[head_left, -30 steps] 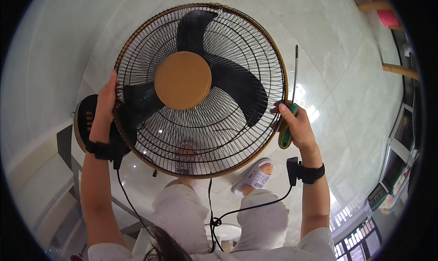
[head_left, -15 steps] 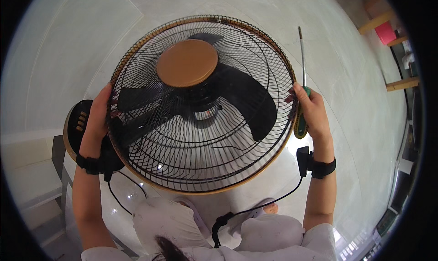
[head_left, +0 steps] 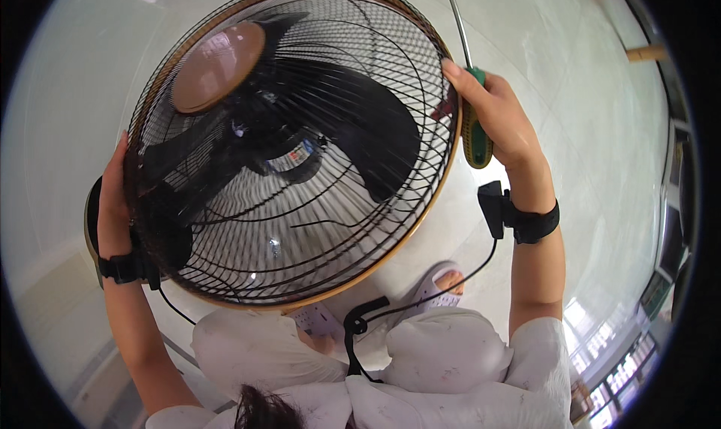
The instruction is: The person assembles a standing fan by attaching the fan blade to the motor hub, securing it with a nut, and then attaching the front wire cage. The person uses a screwdriver to tighten the cage screws.
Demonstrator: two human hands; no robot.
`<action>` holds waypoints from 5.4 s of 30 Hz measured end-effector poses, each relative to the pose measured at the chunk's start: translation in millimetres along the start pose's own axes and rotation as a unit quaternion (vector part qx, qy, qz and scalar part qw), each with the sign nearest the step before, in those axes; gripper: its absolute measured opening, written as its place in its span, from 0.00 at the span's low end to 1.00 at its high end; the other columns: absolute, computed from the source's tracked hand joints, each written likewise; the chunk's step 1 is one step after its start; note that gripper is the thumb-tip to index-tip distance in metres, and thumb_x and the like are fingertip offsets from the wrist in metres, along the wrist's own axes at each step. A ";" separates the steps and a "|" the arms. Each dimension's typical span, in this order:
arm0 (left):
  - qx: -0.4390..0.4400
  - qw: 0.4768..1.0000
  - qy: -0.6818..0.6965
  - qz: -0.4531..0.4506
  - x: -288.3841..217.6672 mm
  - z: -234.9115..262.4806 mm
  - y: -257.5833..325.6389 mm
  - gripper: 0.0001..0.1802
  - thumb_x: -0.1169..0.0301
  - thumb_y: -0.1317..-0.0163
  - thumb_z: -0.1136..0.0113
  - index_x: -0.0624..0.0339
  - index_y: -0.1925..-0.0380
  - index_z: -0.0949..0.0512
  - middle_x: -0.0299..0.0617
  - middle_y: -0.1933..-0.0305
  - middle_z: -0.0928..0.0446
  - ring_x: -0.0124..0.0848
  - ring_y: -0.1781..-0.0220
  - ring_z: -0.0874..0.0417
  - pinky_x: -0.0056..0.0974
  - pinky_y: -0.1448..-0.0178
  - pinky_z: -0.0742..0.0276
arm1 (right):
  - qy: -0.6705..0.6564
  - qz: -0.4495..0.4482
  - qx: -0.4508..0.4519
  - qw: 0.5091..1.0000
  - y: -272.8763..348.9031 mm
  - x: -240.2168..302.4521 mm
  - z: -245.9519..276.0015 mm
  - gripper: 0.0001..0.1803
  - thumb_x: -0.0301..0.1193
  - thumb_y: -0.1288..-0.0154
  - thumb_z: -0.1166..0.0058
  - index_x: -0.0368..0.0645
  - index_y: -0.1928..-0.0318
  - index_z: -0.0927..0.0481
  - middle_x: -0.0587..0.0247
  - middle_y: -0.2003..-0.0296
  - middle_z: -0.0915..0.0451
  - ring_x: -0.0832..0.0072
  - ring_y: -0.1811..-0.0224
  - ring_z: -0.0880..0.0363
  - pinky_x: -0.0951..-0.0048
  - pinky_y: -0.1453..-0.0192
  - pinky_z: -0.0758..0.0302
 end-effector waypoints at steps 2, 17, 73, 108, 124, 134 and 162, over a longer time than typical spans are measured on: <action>0.011 0.999 -0.029 0.017 2.6 -5.1 1.6 0.27 0.44 0.39 0.54 0.55 0.54 0.27 0.38 0.57 0.25 0.30 0.61 0.25 0.37 0.61 0.27 | 0.016 0.035 -0.033 0.999 11.4 -1.4 -1.7 0.30 0.57 0.49 0.43 0.40 0.83 0.29 0.66 0.85 0.29 0.81 0.83 0.29 0.81 0.77 0.30; 0.106 0.994 -0.024 -0.009 -6.7 -35.6 34.6 0.18 0.55 0.37 0.51 0.56 0.61 0.22 0.32 0.69 0.21 0.20 0.75 0.24 0.26 0.75 0.30 | 0.067 0.030 -0.078 0.994 37.9 12.0 8.3 0.35 0.62 0.52 0.44 0.36 0.80 0.26 0.62 0.83 0.27 0.79 0.82 0.28 0.81 0.76 0.28; 0.296 0.857 -0.268 -0.325 -4.3 44.8 62.1 0.09 0.72 0.46 0.45 0.67 0.72 0.32 0.43 0.72 0.29 0.32 0.71 0.26 0.31 0.62 0.25 | -0.018 -0.043 -0.111 0.993 44.6 -33.5 18.7 0.25 0.43 0.31 0.65 0.36 0.45 0.33 0.60 0.53 0.26 0.75 0.59 0.28 0.76 0.57 0.29; 0.031 0.681 -0.446 -0.579 -67.6 -10.3 166.4 0.12 0.67 0.46 0.43 0.58 0.63 0.22 0.40 0.61 0.25 0.32 0.60 0.26 0.38 0.54 0.32 | -0.133 -0.047 -0.110 0.984 22.8 -0.3 -35.0 0.29 0.55 0.36 0.63 0.40 0.53 0.30 0.53 0.62 0.21 0.81 0.86 0.30 0.82 0.83 0.30; -0.097 0.522 -0.261 -0.806 -14.0 -50.5 175.3 0.25 0.47 0.56 0.34 0.51 0.69 0.31 0.34 0.69 0.39 0.32 0.68 0.39 0.36 0.66 0.42 | -0.287 -0.013 -0.140 0.948 25.8 6.4 -45.2 0.23 0.43 0.32 0.61 0.40 0.46 0.32 0.58 0.64 0.21 0.79 0.76 0.21 0.80 0.73 0.21; -0.132 0.466 -0.403 -0.777 -25.0 -64.1 203.2 0.14 0.52 0.45 0.42 0.43 0.67 0.32 0.36 0.61 0.39 0.34 0.58 0.38 0.53 0.47 0.38 | -0.265 -0.042 -0.072 0.961 22.9 -5.4 -38.3 0.23 0.51 0.40 0.53 0.44 0.60 0.31 0.58 0.70 0.23 0.74 0.69 0.26 0.71 0.67 0.27; -0.322 0.723 -0.341 -0.507 12.8 55.7 198.3 0.32 0.45 0.39 0.56 0.55 0.42 0.38 0.43 0.39 0.40 0.45 0.39 0.37 0.56 0.39 0.39 | -0.224 -0.162 0.136 0.951 -82.7 -74.4 -113.8 0.40 0.60 0.41 0.56 0.31 0.51 0.37 0.50 0.63 0.25 0.75 0.83 0.27 0.75 0.81 0.26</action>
Point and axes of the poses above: each hand's wrist, its own y-axis away from the middle knuckle, its own z-axis out of the back of the hand, x = y × z, the point moved 4 cm from there along -y, towards the middle knuckle
